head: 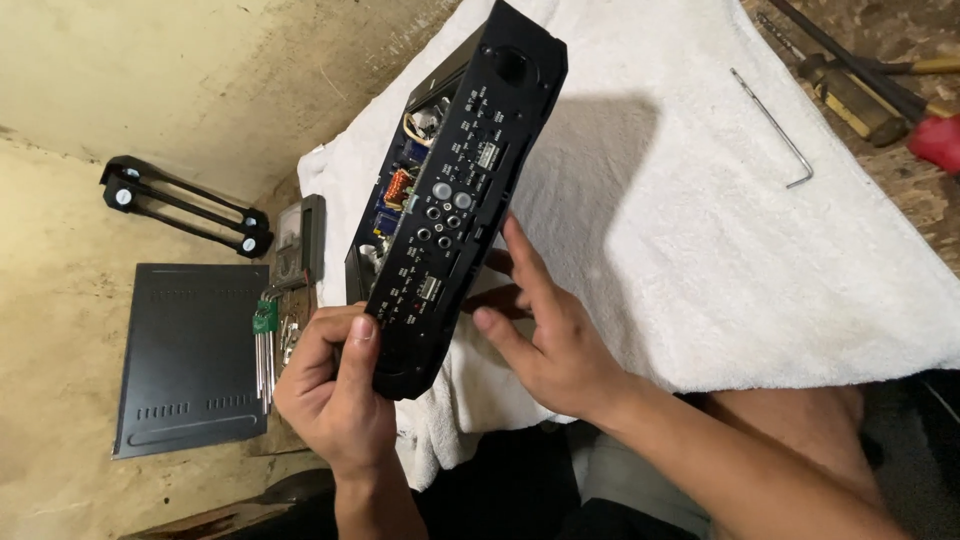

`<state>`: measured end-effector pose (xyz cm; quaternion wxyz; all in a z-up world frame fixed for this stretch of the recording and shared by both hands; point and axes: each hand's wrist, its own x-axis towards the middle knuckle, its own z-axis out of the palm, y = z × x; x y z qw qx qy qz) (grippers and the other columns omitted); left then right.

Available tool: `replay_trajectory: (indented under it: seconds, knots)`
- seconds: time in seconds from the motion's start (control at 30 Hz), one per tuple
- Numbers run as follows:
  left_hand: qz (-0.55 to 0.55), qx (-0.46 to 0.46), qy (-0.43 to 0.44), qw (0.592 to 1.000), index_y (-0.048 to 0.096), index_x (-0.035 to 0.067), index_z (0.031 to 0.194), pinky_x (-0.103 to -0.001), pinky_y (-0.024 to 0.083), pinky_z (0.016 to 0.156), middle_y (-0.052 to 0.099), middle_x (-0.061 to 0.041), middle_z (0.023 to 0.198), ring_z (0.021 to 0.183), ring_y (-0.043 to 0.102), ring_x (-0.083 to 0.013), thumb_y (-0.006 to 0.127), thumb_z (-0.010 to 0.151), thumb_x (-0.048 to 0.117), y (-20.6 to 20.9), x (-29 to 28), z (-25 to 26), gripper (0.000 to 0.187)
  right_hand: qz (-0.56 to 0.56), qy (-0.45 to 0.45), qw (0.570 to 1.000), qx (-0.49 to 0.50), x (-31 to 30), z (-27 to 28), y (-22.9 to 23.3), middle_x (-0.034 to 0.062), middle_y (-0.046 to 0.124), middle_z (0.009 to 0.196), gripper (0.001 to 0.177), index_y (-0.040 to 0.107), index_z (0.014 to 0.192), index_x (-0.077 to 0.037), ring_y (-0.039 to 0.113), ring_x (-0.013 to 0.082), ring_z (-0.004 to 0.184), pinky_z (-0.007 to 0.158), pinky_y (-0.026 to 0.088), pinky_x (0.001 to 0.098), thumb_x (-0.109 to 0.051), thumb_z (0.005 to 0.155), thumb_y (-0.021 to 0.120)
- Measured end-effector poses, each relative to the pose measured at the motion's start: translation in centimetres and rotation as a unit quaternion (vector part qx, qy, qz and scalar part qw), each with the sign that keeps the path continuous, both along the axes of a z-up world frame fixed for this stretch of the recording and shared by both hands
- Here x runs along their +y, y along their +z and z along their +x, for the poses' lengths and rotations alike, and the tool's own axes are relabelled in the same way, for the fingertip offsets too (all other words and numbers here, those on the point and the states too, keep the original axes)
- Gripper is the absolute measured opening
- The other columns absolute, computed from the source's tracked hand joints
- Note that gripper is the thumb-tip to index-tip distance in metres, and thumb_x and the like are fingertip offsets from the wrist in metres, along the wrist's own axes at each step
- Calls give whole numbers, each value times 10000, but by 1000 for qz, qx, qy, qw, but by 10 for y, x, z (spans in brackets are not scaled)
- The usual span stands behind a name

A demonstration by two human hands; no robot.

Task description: The person disassembles a black electronic device, likely an amplifier, by removing screws and detaching the circuit board from the metal chassis. They use a screwdriver and an Allen key to loosen fasteners and a multimeter to test components on the board.

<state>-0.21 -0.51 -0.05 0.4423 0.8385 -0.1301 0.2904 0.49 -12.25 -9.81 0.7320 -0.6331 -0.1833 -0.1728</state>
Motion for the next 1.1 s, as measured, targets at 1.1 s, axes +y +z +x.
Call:
replay_trajectory:
  seconds: [1.1]
  knots:
    - [-22,0,-28,999,491,9,616,-242,412,594,488,-82,600,577,475,-150,507,759,66,0,-7,-2,155,103,-46,990,86,-11,-2,6,67,479,925,473,303,1247,-18,584,134,663,693,512,220,-54,808,474]
